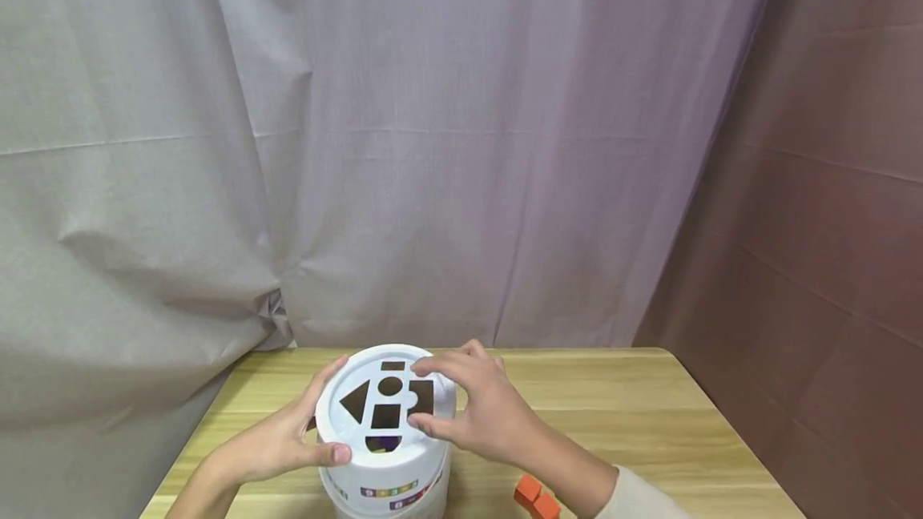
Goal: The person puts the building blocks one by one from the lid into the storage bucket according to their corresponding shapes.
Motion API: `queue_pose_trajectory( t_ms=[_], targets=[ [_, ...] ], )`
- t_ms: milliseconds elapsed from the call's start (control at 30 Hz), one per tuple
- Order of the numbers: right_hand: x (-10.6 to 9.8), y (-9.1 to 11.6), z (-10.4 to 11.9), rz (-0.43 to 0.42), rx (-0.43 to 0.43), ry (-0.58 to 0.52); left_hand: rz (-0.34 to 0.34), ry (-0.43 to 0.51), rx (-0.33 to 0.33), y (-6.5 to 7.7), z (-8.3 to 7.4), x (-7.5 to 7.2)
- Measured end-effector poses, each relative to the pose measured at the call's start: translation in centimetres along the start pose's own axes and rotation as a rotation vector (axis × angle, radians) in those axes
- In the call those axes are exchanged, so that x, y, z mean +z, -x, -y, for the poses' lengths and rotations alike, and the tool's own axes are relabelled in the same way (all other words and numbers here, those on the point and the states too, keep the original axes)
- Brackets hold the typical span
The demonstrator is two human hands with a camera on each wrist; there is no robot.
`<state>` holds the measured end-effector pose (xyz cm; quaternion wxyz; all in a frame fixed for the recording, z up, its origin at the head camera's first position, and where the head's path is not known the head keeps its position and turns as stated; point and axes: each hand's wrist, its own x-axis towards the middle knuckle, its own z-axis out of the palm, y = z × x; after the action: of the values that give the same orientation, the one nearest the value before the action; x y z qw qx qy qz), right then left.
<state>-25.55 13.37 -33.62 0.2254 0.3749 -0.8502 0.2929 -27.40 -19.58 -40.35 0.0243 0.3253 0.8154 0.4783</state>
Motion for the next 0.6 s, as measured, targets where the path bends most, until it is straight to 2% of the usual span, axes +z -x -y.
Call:
queue_pose_trajectory(
  t_ms=[233,467,600],
  targets=[
    [-2.3,1.9,-1.4,-0.005,0.042,0.048,0.002,-0.003,-0.003,0.2,0.2,0.0],
    [-3.9,4.6,-3.1,-0.027,0.104,0.144,-0.003,-0.022,0.053,0.2,0.4,-0.1],
    [-4.3,6.8,-4.4,-0.046,0.108,0.182,0.010,-0.020,0.062,0.0,0.4,0.0]
  ],
)
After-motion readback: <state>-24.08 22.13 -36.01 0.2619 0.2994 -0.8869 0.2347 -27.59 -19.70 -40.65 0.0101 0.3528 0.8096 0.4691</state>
